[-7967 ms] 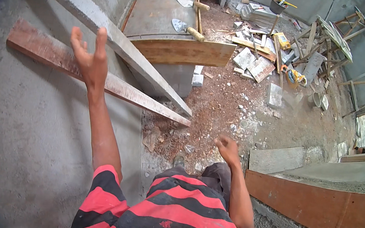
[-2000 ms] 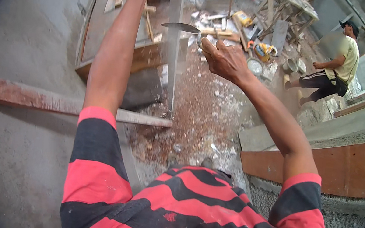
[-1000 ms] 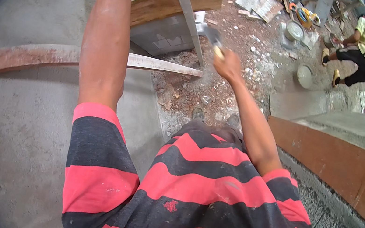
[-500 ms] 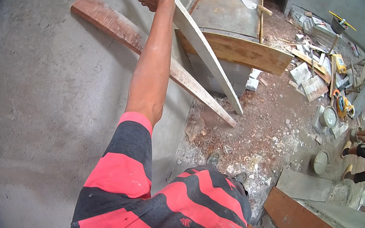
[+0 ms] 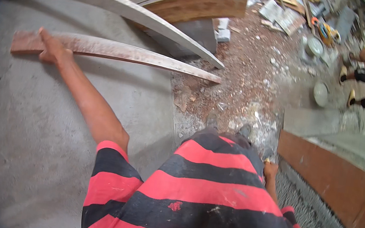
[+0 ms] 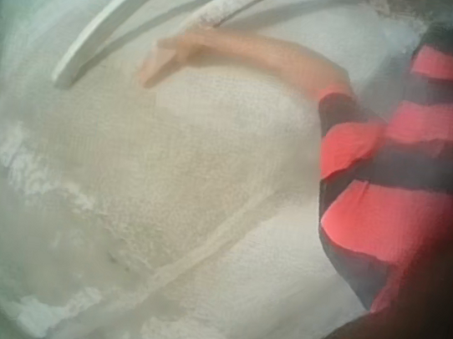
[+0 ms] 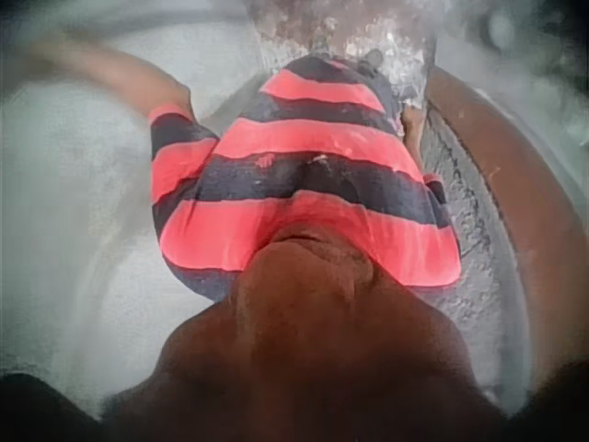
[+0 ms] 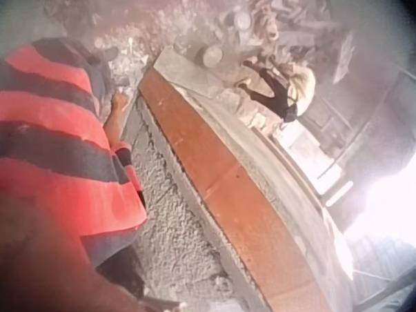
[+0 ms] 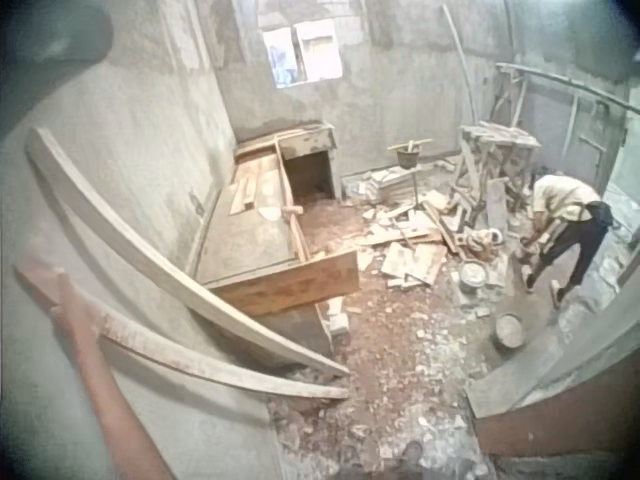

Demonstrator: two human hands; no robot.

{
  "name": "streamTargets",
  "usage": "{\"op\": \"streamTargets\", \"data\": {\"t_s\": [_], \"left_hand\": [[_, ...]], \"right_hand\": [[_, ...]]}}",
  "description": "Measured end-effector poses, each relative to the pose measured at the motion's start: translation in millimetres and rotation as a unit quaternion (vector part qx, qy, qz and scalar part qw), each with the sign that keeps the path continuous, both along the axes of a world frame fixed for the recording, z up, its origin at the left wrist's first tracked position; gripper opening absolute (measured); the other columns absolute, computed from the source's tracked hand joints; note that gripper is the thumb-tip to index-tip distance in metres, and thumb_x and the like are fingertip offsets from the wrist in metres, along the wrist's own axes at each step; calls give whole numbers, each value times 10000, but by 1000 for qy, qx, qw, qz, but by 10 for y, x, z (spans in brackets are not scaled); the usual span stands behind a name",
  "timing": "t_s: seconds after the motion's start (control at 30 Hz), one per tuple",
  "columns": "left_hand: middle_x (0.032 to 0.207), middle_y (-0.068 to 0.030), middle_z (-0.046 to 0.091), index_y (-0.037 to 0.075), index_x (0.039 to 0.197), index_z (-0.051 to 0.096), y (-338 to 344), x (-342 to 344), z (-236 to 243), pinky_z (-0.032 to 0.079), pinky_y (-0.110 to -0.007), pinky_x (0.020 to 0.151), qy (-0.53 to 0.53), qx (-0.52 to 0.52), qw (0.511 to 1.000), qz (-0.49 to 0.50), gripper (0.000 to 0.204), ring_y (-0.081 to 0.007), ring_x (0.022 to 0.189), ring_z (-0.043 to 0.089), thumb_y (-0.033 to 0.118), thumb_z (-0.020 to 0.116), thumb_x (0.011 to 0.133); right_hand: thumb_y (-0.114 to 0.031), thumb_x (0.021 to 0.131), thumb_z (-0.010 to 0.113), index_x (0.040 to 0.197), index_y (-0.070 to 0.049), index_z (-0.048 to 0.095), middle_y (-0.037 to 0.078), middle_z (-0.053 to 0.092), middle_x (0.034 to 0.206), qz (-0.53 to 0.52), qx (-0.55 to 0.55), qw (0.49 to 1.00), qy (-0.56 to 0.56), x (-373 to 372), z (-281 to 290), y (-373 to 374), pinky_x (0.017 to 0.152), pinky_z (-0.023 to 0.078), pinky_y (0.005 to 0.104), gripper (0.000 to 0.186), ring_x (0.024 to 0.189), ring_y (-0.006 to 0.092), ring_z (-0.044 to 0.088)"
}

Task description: The person scrapes a board with a trowel, then scoops mortar from a bucket using the trowel and applies it onto the wall.

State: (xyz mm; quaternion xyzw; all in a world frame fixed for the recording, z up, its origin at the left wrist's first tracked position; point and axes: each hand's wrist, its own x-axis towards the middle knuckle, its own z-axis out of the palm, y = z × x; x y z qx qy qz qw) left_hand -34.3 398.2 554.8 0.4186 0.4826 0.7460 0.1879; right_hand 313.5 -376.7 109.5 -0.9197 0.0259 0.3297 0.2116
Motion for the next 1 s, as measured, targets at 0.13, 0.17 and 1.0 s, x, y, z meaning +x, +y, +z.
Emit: {"op": "streamTargets", "data": {"t_s": [0.13,0.17,1.0], "left_hand": [[1393,-337,510,-120,1503,254,-655,451,37,504,-527,1094,59,25,998,12,1074,-448,1175,645,623,712,879],[1344,-309,544,-74,1513,304,-973,932,4,560,-503,1043,79,43,995,-46,1075,-408,1161,657,702,676,868],[1129,-260,582,11,1436,356,-2423,4405,919,607,-523,862,2,178,733,-657,1140,-405,981,682,917,556,773]], "right_hand": [[-267,850,706,832,35,752,163,704,699,-75,-32,995,49,6,-330,-294,562,532,424,305,608,271,697],[-289,845,704,869,36,760,198,726,772,-48,-47,997,36,-25,-545,-496,654,547,443,330,713,320,721],[-270,865,757,1062,6,775,197,767,920,-302,24,949,-85,-964,-227,-973,783,533,391,339,847,264,729]]}}
